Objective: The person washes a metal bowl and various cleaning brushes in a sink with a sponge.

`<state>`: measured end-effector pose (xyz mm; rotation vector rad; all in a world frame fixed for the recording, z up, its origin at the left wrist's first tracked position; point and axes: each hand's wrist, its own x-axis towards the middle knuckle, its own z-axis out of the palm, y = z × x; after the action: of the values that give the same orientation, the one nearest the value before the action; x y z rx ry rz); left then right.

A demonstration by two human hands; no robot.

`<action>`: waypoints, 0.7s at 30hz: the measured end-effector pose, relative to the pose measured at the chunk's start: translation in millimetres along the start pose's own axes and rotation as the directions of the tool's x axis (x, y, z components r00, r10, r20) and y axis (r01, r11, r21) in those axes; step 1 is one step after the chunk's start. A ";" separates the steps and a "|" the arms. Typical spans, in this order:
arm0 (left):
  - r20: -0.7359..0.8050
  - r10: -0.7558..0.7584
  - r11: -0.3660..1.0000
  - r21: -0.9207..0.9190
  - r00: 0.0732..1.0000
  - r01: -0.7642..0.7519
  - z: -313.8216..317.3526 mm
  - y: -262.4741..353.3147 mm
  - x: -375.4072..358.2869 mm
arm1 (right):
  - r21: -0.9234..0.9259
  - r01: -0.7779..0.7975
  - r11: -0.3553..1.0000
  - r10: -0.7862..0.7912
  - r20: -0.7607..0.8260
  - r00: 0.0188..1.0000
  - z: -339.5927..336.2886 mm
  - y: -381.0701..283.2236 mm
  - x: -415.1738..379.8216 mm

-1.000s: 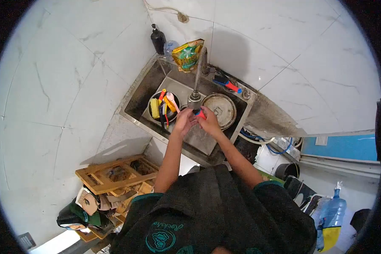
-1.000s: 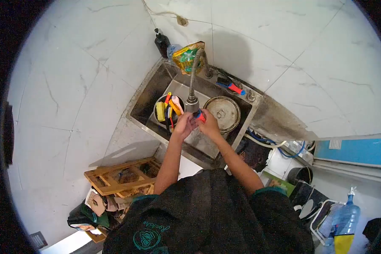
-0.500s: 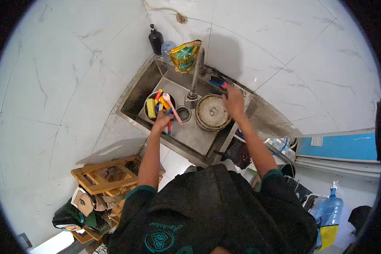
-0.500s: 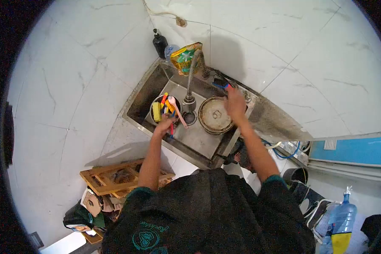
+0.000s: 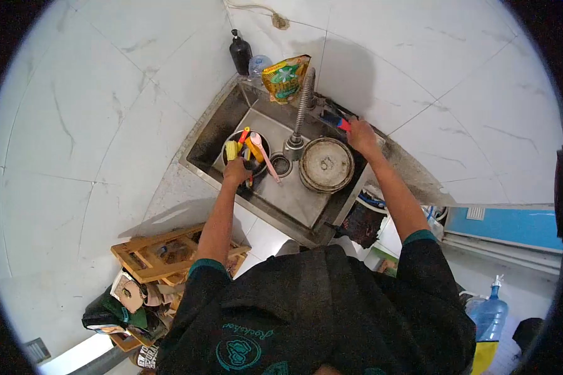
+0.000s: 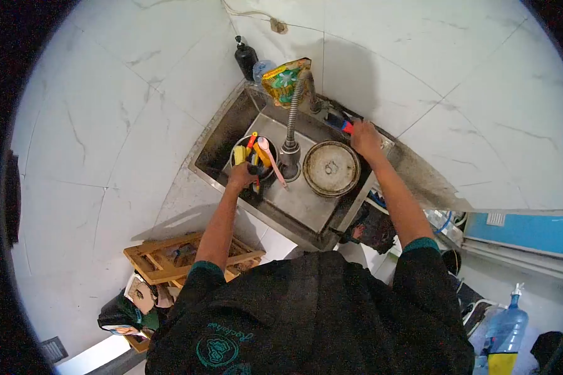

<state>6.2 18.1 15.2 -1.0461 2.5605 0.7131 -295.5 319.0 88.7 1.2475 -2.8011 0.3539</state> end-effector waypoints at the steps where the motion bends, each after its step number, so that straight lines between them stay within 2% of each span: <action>1: -0.029 0.025 0.999 0.033 0.999 -0.024 0.5 0.2 -0.8 | 0.020 0.003 1.000 -0.002 -0.027 1.000 7.8 2.4 1.5; 3: -0.086 0.083 0.992 0.100 0.993 -0.074 0.4 2.3 -2.6 | 0.060 0.008 0.998 -0.003 -0.085 0.996 11.7 1.8 4.3; 6: -0.044 0.131 0.967 0.225 0.990 -0.118 -5.3 7.9 -2.8 | 0.111 -0.060 0.992 0.052 0.071 0.996 -6.1 -5.5 -2.0; 9: -0.108 0.099 0.995 0.008 0.989 -0.099 -4.8 6.5 -7.9 | 0.146 -0.129 0.981 0.130 0.003 0.992 -26.3 -25.5 -27.8; 12: 0.073 -0.031 0.992 -0.119 0.997 0.039 -14.9 15.9 -32.0 | 0.341 -0.242 0.908 0.228 0.081 0.970 -47.8 -55.3 -68.4; 13: 0.084 0.045 0.999 -0.018 0.995 -0.044 -13.0 13.5 -37.3 | 0.384 -0.228 0.895 0.223 0.058 0.973 -51.3 -70.5 -82.4; 14: 0.087 0.087 0.995 -0.064 0.992 -0.082 -11.2 13.8 -46.7 | 0.427 -0.210 0.880 0.218 0.033 0.975 -52.9 -83.3 -94.4; 16: 0.090 0.167 0.976 -0.154 0.982 -0.152 -12.9 15.5 -69.9 | 0.454 -0.195 0.869 0.159 0.116 0.980 -19.5 -89.8 -120.0; 17: 0.145 0.139 0.971 -0.215 0.980 -0.106 -14.9 19.2 -78.0 | 0.465 -0.213 0.860 0.169 0.136 0.976 -16.0 -99.3 -130.1; 19: 0.003 0.173 0.948 -0.274 0.985 -0.165 -29.2 36.1 -110.1 | 0.485 -0.246 0.839 0.184 0.174 0.967 -11.1 -127.2 -144.3; 21: -0.191 0.153 0.904 -0.369 0.970 -0.215 -43.8 60.0 -142.9 | 0.571 -0.179 0.801 0.167 0.074 0.983 -14.1 -150.9 -155.8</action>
<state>59.8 113.2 133.6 -1.0106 2.7475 1.2802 -79.8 337.8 108.3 1.0528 -2.9315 1.2939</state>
